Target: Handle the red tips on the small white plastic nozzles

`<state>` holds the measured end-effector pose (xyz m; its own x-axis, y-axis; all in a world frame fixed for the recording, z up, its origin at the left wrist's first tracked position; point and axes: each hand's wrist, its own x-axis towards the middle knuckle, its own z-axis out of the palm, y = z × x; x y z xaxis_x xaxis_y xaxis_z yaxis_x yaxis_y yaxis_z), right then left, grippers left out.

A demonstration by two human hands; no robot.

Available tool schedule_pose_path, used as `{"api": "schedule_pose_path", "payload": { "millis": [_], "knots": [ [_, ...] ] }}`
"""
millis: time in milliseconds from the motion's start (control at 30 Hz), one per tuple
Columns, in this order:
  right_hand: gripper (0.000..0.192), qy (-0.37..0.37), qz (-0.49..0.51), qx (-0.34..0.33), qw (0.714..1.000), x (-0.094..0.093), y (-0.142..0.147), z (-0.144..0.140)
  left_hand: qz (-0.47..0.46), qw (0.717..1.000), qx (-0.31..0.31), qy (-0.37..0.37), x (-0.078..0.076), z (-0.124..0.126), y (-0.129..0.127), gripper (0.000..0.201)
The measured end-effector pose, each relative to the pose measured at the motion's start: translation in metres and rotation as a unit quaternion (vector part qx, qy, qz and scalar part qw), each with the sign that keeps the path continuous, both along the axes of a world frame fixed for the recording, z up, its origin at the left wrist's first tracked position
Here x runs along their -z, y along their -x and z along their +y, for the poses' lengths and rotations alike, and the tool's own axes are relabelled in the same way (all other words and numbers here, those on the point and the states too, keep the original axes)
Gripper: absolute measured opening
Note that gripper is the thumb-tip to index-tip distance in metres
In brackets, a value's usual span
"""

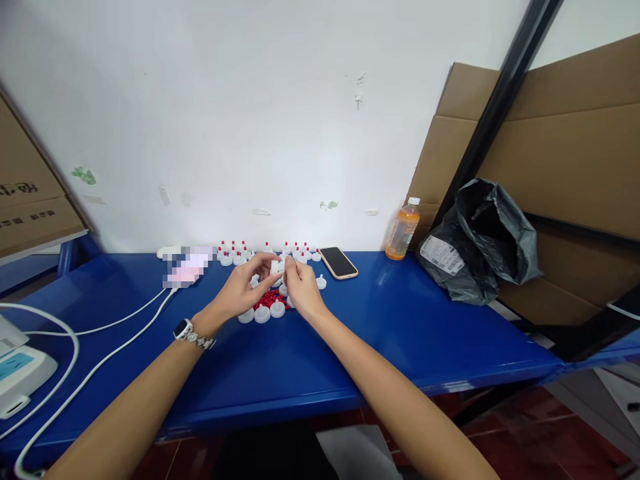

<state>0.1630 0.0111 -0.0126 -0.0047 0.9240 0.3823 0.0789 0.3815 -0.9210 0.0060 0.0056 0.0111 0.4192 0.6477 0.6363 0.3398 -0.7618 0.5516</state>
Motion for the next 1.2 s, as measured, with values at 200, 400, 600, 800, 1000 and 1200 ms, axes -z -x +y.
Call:
{"api": "schedule_pose_path", "payload": {
  "millis": [200,400,600,800,1000,1200],
  "knots": [
    [0.052,-0.086,-0.046,0.079,0.992,-0.004,0.009,-0.006,-0.091,0.989,0.016,0.115,-0.004,-0.001,-0.006,0.030],
    [0.046,-0.125,-0.087,0.107,0.983,-0.009,0.008,-0.011,-0.180,0.955,0.025,0.232,-0.005,0.008,0.001,0.051],
    [0.041,-0.146,-0.208,0.091,0.963,-0.010,-0.013,-0.004,-0.192,0.965,-0.071,0.163,-0.008,0.022,0.041,0.048],
    [0.027,-0.139,-0.255,0.026,0.957,-0.009,-0.013,-0.001,0.003,0.992,-0.059,0.113,0.000,0.016,0.032,0.037],
    [0.031,-0.065,-0.054,-0.074,0.994,-0.007,-0.023,0.012,0.029,0.991,-0.060,0.116,0.005,0.008,0.013,0.041],
    [0.019,-0.075,-0.109,0.098,0.986,-0.009,-0.051,0.038,0.043,0.993,-0.082,0.078,0.011,0.009,0.005,0.038]
  ]
}}
